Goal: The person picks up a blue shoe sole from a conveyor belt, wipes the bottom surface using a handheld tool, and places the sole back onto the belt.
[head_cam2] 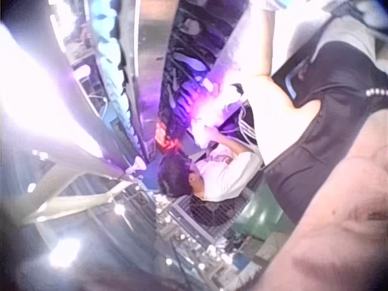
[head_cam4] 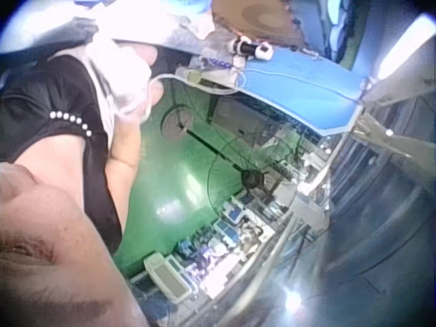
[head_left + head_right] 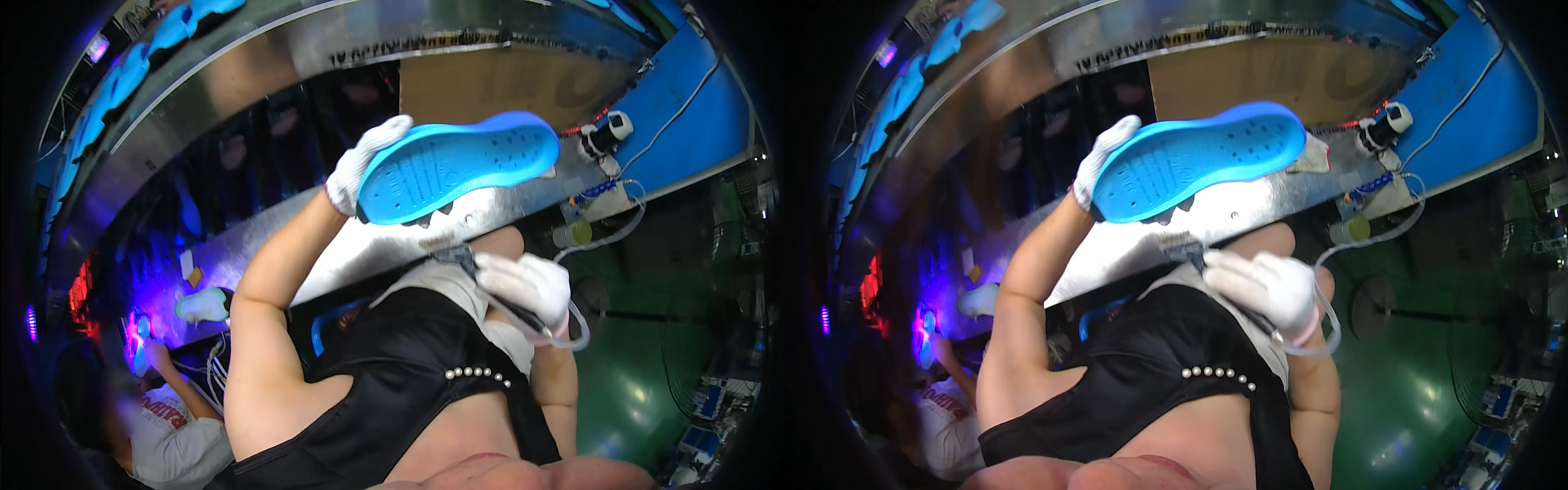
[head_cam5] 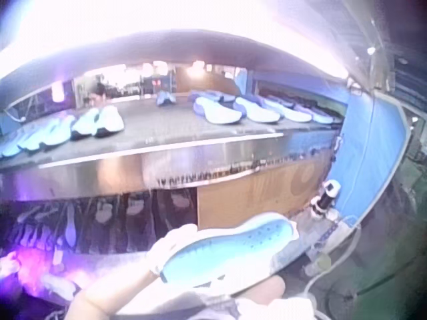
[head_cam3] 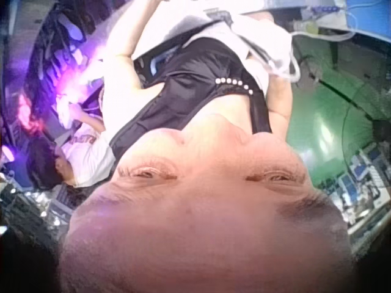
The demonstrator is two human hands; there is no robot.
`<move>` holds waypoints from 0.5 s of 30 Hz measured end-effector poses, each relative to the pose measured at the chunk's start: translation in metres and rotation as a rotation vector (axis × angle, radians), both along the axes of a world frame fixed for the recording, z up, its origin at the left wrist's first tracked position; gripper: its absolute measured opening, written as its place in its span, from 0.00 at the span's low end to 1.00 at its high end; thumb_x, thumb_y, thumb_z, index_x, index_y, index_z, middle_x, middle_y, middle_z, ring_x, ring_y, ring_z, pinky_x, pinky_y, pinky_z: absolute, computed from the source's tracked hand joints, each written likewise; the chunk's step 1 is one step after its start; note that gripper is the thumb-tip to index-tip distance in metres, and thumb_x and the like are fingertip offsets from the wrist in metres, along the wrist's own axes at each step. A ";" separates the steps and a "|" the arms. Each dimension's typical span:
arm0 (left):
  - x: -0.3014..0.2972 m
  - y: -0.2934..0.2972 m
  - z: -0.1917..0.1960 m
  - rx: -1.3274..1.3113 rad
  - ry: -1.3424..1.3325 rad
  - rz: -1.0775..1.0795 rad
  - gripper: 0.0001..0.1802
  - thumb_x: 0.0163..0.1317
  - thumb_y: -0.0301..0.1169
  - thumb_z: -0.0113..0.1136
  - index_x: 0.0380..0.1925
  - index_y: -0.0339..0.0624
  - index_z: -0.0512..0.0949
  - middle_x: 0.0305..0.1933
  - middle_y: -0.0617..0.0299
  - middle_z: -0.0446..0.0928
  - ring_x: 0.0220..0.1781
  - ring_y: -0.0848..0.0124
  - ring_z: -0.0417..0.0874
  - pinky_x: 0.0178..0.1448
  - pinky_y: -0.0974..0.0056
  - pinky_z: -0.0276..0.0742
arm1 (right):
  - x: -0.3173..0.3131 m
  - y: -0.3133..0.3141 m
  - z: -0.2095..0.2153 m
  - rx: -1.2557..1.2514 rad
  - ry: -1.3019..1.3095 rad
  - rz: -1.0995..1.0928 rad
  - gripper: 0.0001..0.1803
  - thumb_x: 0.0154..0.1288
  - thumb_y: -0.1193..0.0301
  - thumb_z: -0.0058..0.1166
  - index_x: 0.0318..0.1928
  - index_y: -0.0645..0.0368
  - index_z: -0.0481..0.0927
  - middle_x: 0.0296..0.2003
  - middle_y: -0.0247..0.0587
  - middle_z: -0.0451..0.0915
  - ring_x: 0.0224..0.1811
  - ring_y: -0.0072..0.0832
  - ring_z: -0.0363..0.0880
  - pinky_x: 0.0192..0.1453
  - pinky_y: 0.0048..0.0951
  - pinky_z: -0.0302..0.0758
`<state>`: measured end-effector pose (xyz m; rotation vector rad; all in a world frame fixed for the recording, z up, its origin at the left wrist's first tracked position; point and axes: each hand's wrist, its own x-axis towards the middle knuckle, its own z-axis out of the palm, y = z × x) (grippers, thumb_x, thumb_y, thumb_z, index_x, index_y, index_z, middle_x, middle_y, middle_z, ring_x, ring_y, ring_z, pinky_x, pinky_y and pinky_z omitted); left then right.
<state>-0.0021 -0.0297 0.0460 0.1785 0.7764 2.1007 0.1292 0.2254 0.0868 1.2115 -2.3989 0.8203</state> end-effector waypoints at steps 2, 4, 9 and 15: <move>-0.005 -0.014 0.034 0.267 0.309 -0.044 0.43 0.62 0.63 0.42 0.65 0.39 0.60 0.50 0.28 0.72 0.45 0.44 0.80 0.36 0.50 0.81 | 0.004 -0.002 -0.003 -0.260 -0.061 -0.052 0.17 0.36 0.76 0.68 0.34 0.58 0.83 0.36 0.48 0.84 0.27 0.37 0.81 0.28 0.26 0.73; -0.019 -0.021 0.076 0.404 0.409 -0.059 0.42 0.64 0.60 0.41 0.67 0.40 0.55 0.54 0.32 0.70 0.48 0.49 0.80 0.47 0.51 0.82 | -0.003 -0.006 -0.006 -0.444 -0.030 -0.117 0.18 0.38 0.80 0.70 0.34 0.61 0.81 0.36 0.52 0.84 0.34 0.39 0.84 0.35 0.28 0.77; -0.016 -0.003 0.120 0.373 0.403 0.528 0.44 0.60 0.61 0.50 0.64 0.38 0.56 0.64 0.46 0.61 0.62 0.51 0.69 0.61 0.54 0.74 | -0.007 -0.022 -0.018 -0.584 -0.141 -0.199 0.17 0.41 0.85 0.65 0.36 0.66 0.79 0.35 0.52 0.83 0.35 0.36 0.83 0.40 0.29 0.78; -0.029 -0.073 0.164 -1.310 1.634 0.918 0.25 0.62 0.44 0.55 0.54 0.41 0.74 0.54 0.50 0.75 0.55 0.55 0.77 0.60 0.59 0.70 | -0.006 -0.008 -0.038 -0.734 -0.297 -0.455 0.10 0.52 0.81 0.62 0.37 0.67 0.80 0.34 0.43 0.83 0.32 0.26 0.81 0.40 0.24 0.77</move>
